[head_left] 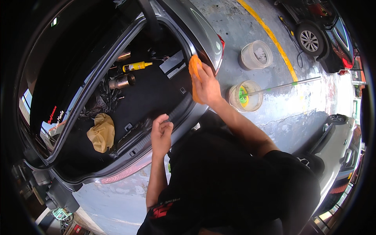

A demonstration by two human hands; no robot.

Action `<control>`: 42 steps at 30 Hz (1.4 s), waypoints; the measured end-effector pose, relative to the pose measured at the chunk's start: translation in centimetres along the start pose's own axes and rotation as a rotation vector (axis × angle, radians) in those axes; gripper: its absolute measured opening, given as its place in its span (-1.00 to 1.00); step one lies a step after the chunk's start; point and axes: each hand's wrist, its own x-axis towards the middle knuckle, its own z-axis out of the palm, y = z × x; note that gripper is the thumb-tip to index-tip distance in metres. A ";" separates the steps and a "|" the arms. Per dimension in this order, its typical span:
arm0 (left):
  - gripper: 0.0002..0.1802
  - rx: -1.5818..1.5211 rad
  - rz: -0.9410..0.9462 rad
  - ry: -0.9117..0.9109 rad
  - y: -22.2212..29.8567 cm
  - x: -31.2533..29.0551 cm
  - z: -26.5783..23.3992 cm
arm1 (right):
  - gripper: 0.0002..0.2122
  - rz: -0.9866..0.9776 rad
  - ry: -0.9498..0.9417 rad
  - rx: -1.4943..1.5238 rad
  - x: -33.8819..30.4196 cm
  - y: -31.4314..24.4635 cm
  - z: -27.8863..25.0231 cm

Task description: The person opens the trunk of a silver Lexus and wipes the interior surfaces and edges with an orange microfiber cloth. They clean the trunk lid, side panels, and rubber seals while moving around the open trunk.

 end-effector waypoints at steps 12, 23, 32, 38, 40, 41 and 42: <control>-0.60 0.309 0.052 -0.085 3.2 2.1 -1.4 | -0.47 0.111 -0.063 0.029 4.2 -2.9 -0.7; -0.56 0.466 -0.061 -0.143 2.5 0.2 -0.4 | -0.44 0.254 -0.244 0.040 1.3 -0.7 -1.7; -0.55 0.498 -0.120 -0.098 3.0 -1.1 -2.0 | -0.43 0.254 -0.185 0.111 0.9 -0.4 -3.7; -0.53 0.529 -0.128 -0.094 2.4 -1.6 -2.5 | -0.49 0.366 -0.100 0.205 1.7 -1.4 -4.1; -0.53 0.538 -0.087 -0.127 2.5 -1.3 -2.3 | -0.48 0.316 -0.007 0.250 1.8 -1.5 -3.7; -0.53 0.549 -0.081 -0.130 2.6 -1.1 -2.3 | -0.50 0.347 -0.010 0.233 1.8 -1.5 -3.4; -0.53 0.547 -0.051 -0.141 2.7 -0.9 -2.3 | -0.51 0.315 0.030 0.228 1.7 -1.5 -2.9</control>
